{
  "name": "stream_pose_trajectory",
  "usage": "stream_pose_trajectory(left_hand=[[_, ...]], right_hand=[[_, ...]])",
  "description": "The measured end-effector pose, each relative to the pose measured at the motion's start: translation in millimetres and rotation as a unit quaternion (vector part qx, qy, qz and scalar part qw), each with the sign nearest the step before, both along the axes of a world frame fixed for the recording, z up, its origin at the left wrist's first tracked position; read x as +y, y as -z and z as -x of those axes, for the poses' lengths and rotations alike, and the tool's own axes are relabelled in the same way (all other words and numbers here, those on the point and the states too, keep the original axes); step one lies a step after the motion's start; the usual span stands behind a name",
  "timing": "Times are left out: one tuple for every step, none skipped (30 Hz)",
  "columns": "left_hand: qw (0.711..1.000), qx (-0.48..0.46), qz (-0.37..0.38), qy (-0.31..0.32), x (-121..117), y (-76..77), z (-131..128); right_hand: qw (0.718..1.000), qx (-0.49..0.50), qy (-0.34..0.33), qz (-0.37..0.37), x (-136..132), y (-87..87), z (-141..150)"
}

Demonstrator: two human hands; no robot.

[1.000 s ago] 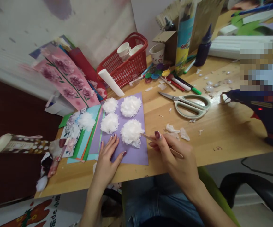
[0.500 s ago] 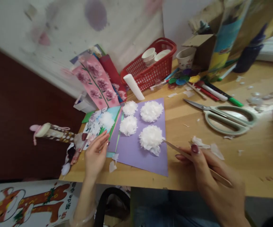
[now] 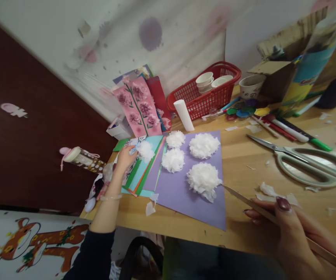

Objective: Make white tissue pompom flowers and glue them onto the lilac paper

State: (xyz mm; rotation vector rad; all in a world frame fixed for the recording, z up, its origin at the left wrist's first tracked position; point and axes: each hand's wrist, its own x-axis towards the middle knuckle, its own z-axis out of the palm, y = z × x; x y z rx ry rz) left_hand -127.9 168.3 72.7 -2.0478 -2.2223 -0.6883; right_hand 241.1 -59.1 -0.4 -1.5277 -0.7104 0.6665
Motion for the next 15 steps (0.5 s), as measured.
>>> stream_pose_trajectory(left_hand=[[1.0,0.002,0.004,0.006,2.1,-0.4,0.2],[1.0,0.001,0.005,0.01,3.4,-0.7,0.2],[1.0,-0.001,0.005,0.013,4.2,-1.0,0.0],[1.0,-0.006,0.003,0.012,4.8,-1.2,-0.3],[1.0,-0.014,-0.002,0.01,5.3,-1.5,-0.5],[1.0,-0.025,-0.008,0.006,5.8,-1.8,-0.6],[0.999,-0.039,-0.015,0.002,6.4,-2.3,-0.5],[0.998,-0.056,-0.022,-0.001,6.9,-3.0,-0.3],[0.997,-0.077,-0.029,-0.002,7.1,-4.0,0.1],[0.994,-0.101,-0.036,-0.002,6.8,-5.3,0.3],[0.991,-0.127,-0.04,0.0,5.6,-6.8,0.1],[0.987,-0.154,-0.042,0.005,3.1,-8.3,-0.9],[0.983,-0.18,-0.043,0.011,-1.2,-9.7,-3.2],[0.977,-0.207,-0.039,0.02,-7.5,-10.5,-7.3],[0.972,-0.231,-0.031,0.032,-16.1,-10.6,-13.6]], right_hand=[[1.0,-0.003,0.002,-0.002,0.2,-1.2,0.6],[1.0,-0.002,0.007,-0.007,0.3,-2.1,1.4],[1.0,0.002,0.013,-0.011,0.3,-2.5,2.3],[1.0,0.006,0.018,-0.015,0.1,-2.6,3.3],[1.0,0.011,0.022,-0.017,-0.1,-2.3,4.2],[0.999,0.015,0.025,-0.017,-0.3,-1.8,4.9],[0.999,0.02,0.021,-0.017,-0.6,-1.3,5.3],[0.999,0.024,0.018,-0.016,-0.9,-1.0,5.5],[0.999,0.028,0.017,-0.016,-1.2,-0.9,5.4],[0.999,0.029,0.021,-0.017,-1.5,-1.1,5.3],[0.999,0.03,0.024,-0.018,-1.8,-1.7,5.1],[0.999,0.029,0.028,-0.019,-2.2,-2.7,5.1],[0.999,0.03,0.03,-0.019,-2.6,-3.9,5.5],[0.999,0.034,0.03,-0.023,-3.0,-5.1,6.1],[0.998,0.039,0.027,-0.031,-3.6,-6.1,7.2]])
